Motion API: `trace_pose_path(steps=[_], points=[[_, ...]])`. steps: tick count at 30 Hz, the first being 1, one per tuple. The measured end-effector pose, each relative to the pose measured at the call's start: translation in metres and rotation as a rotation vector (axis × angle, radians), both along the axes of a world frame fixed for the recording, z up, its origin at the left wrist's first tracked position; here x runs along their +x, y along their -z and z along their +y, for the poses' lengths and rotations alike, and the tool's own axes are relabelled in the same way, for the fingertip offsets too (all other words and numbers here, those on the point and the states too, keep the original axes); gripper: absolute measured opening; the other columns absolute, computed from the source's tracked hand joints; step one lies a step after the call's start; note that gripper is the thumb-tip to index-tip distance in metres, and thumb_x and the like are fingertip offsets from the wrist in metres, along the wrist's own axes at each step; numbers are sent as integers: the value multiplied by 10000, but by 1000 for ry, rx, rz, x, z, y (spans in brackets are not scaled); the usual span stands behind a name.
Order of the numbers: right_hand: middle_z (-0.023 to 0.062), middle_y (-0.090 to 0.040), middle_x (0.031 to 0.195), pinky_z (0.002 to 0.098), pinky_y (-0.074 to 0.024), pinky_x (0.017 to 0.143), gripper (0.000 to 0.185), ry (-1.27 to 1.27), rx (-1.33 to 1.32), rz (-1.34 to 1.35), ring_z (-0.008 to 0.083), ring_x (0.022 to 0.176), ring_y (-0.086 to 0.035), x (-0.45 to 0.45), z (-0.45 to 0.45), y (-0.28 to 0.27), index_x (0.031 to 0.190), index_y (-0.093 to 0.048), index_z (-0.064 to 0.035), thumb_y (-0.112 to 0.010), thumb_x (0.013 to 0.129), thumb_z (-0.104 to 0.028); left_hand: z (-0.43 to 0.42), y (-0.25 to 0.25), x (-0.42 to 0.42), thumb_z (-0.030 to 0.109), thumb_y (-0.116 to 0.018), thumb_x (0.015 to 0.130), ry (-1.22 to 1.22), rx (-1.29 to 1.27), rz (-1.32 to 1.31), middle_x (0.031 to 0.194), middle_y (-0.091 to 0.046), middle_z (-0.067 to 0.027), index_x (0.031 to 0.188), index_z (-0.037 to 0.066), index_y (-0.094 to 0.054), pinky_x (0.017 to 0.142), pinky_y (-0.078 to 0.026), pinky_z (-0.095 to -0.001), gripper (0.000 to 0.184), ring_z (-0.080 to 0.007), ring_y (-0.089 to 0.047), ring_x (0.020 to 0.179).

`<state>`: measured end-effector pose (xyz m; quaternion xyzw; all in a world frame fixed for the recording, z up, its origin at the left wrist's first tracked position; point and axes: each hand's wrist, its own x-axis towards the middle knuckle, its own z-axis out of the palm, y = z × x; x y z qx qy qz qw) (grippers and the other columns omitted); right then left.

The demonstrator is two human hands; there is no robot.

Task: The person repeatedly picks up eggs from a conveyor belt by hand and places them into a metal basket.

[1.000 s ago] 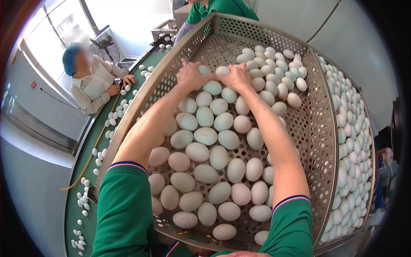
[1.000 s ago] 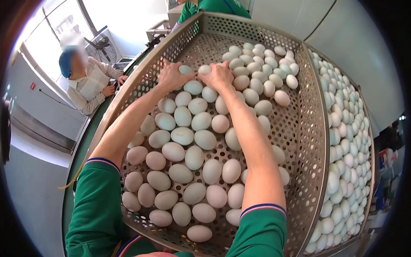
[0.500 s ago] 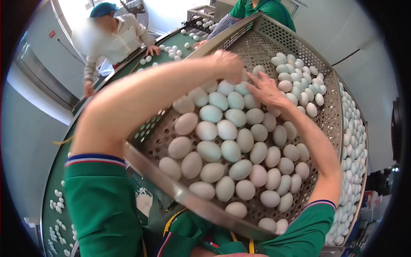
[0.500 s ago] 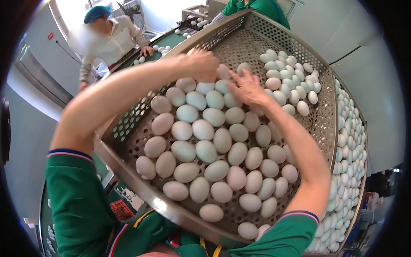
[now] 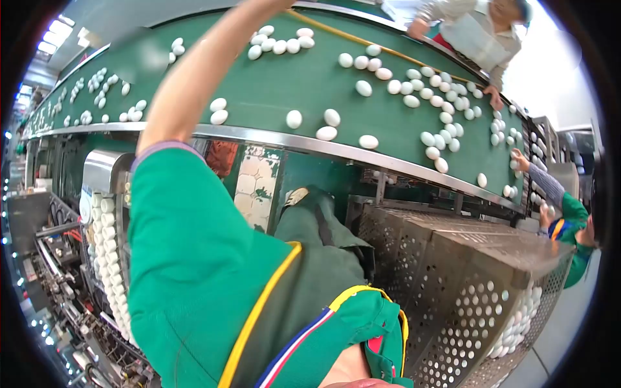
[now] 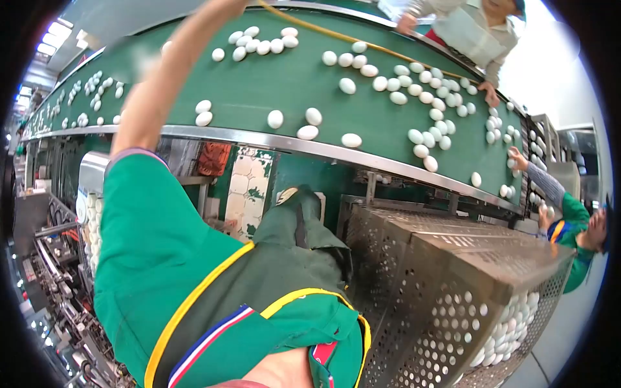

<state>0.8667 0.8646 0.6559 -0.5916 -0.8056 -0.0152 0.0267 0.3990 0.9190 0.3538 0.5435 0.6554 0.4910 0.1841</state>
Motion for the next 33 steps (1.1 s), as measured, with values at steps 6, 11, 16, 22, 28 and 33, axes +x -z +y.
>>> trace_pose_path(steps=[6, 11, 16, 22, 28, 33], points=[[130, -613, 1165, 382, -507, 861, 497, -340, -594, -377, 229, 1002, -626, -247, 142, 243, 1220, -599, -120, -602, 825, -421, -139, 297, -29, 249, -635, 798, -392, -291, 154, 779, -647, -112, 1074, 47, -588, 653, -522, -362, 346, -235, -643, 705], [160, -311, 1399, 599, -426, 900, 658, -819, -443, -150, 405, 1176, -428, -264, 63, 567, 1317, -486, -242, -711, 711, -362, -136, 322, 26, 272, -630, 767, -321, -523, 179, 1096, -485, -198, 1185, 79, -500, 823, -487, -471, 478, -371, -557, 981], [120, -336, 1372, 499, -433, 812, 537, -750, -200, 176, 344, 1103, -443, -279, 37, 643, 1119, -609, -191, -772, 616, -287, -67, 365, 49, 225, -622, 747, -20, -704, 332, 1114, -481, -182, 1040, 41, -560, 803, -514, -512, 352, -363, -553, 1039], [140, -396, 1324, 461, -410, 822, 405, -663, -169, 265, 342, 1080, -454, -251, 62, 655, 974, -637, -168, -760, 598, -257, -27, 354, -19, 122, -580, 691, -267, -773, 86, 799, -649, -166, 831, 99, -616, 770, -509, -482, 146, -367, -628, 828], [174, -370, 1344, 497, -410, 889, 457, -329, -119, 356, 383, 1152, -401, -205, 58, 652, 1020, -615, -147, -794, 614, -257, 80, 331, -156, 392, -715, 681, -658, -532, 124, 1186, -502, -188, 1204, 126, -537, 874, -483, -444, 613, -353, -574, 1025], [176, -360, 1355, 491, -514, 766, 418, -261, -221, 373, 387, 1105, -460, -221, 66, 651, 947, -663, -137, -792, 567, -251, 134, 370, -196, 548, -651, 649, -434, -1038, 209, 1195, -609, -131, 1173, 151, -624, 935, -475, -419, 658, -298, -558, 1139]])
